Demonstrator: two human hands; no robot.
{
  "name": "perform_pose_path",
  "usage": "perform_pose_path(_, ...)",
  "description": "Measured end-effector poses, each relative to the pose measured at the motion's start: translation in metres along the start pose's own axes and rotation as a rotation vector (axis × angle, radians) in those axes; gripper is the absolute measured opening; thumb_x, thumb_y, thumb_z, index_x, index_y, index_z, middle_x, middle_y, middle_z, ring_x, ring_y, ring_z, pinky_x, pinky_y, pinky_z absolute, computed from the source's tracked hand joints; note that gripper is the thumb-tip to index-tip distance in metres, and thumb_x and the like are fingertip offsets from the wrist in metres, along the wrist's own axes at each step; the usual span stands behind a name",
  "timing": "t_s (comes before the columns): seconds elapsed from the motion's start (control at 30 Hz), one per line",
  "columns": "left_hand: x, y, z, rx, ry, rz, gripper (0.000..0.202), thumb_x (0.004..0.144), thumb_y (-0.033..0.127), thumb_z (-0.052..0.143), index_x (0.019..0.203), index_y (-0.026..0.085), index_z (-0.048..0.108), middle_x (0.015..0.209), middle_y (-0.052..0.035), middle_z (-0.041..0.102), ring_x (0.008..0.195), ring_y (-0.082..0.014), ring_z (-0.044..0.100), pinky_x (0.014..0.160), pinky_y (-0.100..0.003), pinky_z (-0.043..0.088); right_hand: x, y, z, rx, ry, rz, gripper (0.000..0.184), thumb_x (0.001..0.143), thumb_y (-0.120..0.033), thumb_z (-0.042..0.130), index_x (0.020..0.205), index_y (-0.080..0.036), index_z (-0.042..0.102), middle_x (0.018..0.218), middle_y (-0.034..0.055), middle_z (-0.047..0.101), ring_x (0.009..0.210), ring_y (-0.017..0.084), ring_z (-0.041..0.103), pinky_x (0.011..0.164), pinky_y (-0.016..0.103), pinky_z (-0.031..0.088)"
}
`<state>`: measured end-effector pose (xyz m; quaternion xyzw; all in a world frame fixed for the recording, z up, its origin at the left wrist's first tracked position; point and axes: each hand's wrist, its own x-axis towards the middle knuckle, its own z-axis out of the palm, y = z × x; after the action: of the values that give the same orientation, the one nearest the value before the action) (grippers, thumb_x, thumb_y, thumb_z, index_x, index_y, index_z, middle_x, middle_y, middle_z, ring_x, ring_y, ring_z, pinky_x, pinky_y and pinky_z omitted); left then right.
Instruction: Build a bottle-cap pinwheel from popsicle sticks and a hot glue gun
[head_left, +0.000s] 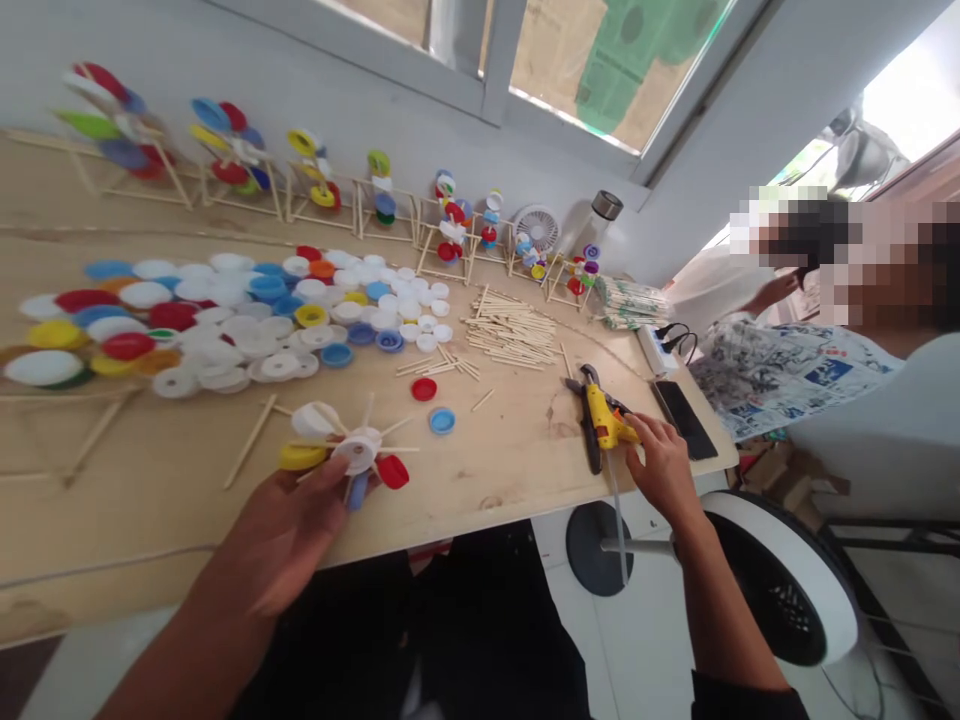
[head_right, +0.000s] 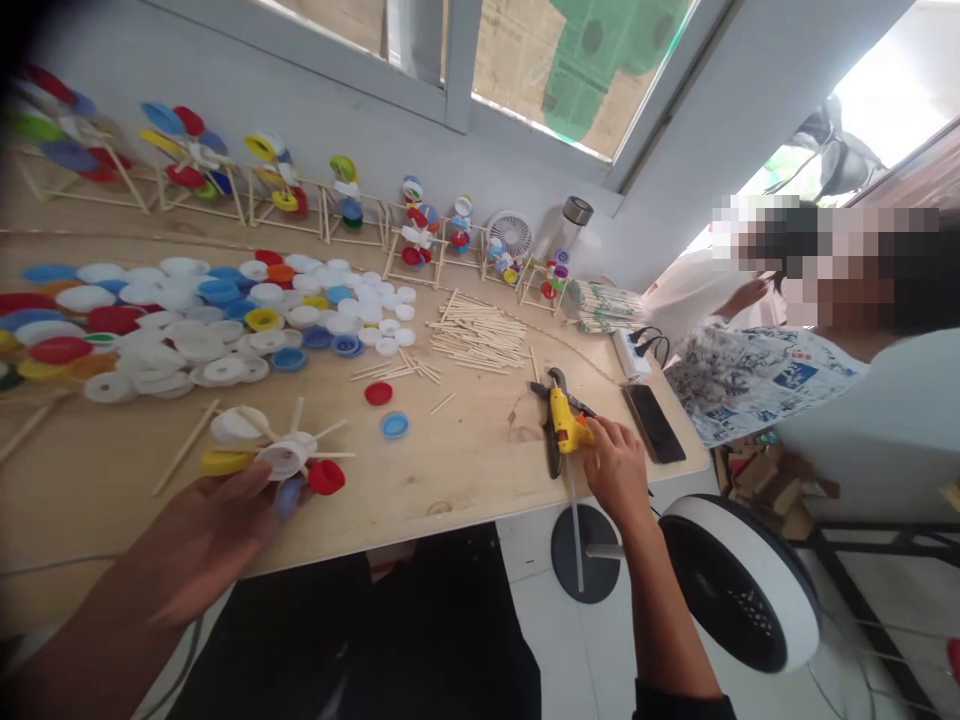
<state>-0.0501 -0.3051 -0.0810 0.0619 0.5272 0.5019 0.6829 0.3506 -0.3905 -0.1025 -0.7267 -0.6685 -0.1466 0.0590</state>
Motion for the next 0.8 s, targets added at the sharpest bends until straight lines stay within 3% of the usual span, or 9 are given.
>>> perform_pose_path(0.27, 0.007, -0.005, -0.009, 0.02, -0.051, 0.033, 0.018, 0.062, 0.004, 0.079, 0.072, 0.018, 0.072, 0.072, -0.0004, 0.074, 0.066, -0.0135, 0.069, 0.059, -0.018, 0.059, 0.021, 0.003, 0.026, -0.012, -0.062, -0.087, 0.044, 0.083, -0.011, 0.053, 0.125, -0.017, 0.064, 0.129, 0.0173, 0.066, 0.111, 0.033, 0.06, 0.09, 0.045, 0.05)
perform_pose_path(0.4, 0.012, -0.008, -0.014, 0.03, -0.054, 0.08, 0.021, 0.058, 0.005, 0.083, 0.069, 0.019, 0.072, 0.073, -0.0017, 0.074, 0.077, -0.0182, 0.073, 0.061, -0.019, 0.06, 0.025, 0.01, 0.025, 0.268, -0.044, -0.09, 0.036, 0.082, -0.019, 0.053, 0.116, -0.017, 0.065, 0.121, 0.0173, 0.069, 0.111, 0.032, 0.061, 0.091, 0.047, 0.05)
perform_pose_path(0.5, 0.014, -0.01, -0.016, 0.024, -0.071, 0.107, 0.025, 0.053, 0.007, 0.086, 0.07, 0.02, 0.071, 0.069, -0.001, 0.073, 0.081, -0.0202, 0.073, 0.06, -0.019, 0.059, 0.025, 0.003, 0.017, 0.552, -0.018, 0.097, 0.029, 0.085, -0.034, 0.055, 0.107, -0.019, 0.066, 0.101, 0.0134, 0.072, 0.093, 0.029, 0.064, 0.08, 0.043, 0.053)
perform_pose_path(0.6, 0.012, -0.011, -0.016, -0.014, -0.066, 0.155, 0.03, 0.048, 0.007, 0.087, 0.068, 0.022, 0.07, 0.068, 0.0014, 0.073, 0.079, -0.0192, 0.073, 0.064, -0.019, 0.06, 0.023, -0.024, 0.003, 0.852, -0.04, 0.349, 0.037, 0.087, -0.05, 0.058, 0.104, -0.019, 0.07, 0.093, 0.0089, 0.072, 0.073, 0.022, 0.063, 0.062, 0.034, 0.05)
perform_pose_path(0.67, 0.009, -0.01, -0.015, -0.02, -0.057, 0.2, 0.033, 0.044, 0.005, 0.087, 0.066, 0.023, 0.07, 0.068, 0.0031, 0.073, 0.075, -0.0176, 0.072, 0.064, -0.019, 0.06, 0.021, -0.054, -0.008, 1.016, -0.046, 0.432, 0.042, 0.085, -0.056, 0.062, 0.1, -0.019, 0.072, 0.095, 0.0089, 0.073, 0.073, 0.021, 0.064, 0.061, 0.032, 0.05)
perform_pose_path(0.73, 0.006, -0.009, -0.013, -0.007, -0.043, 0.243, 0.034, 0.042, 0.004, 0.087, 0.064, 0.024, 0.069, 0.067, 0.0045, 0.073, 0.073, -0.0163, 0.071, 0.064, -0.018, 0.059, 0.02, -0.088, -0.021, 1.111, -0.062, 0.414, 0.041, 0.083, -0.057, 0.065, 0.096, -0.019, 0.074, 0.094, 0.0091, 0.074, 0.077, 0.022, 0.066, 0.062, 0.032, 0.051)
perform_pose_path(0.8, 0.002, -0.007, -0.012, 0.018, -0.023, 0.277, 0.032, 0.044, 0.005, 0.087, 0.063, 0.024, 0.07, 0.067, 0.0049, 0.073, 0.074, -0.0156, 0.071, 0.067, -0.018, 0.058, 0.018, -0.121, -0.033, 1.165, -0.155, 0.282, 0.034, 0.086, -0.052, 0.065, 0.095, -0.021, 0.074, 0.097, 0.0086, 0.074, 0.084, 0.023, 0.067, 0.066, 0.032, 0.052)
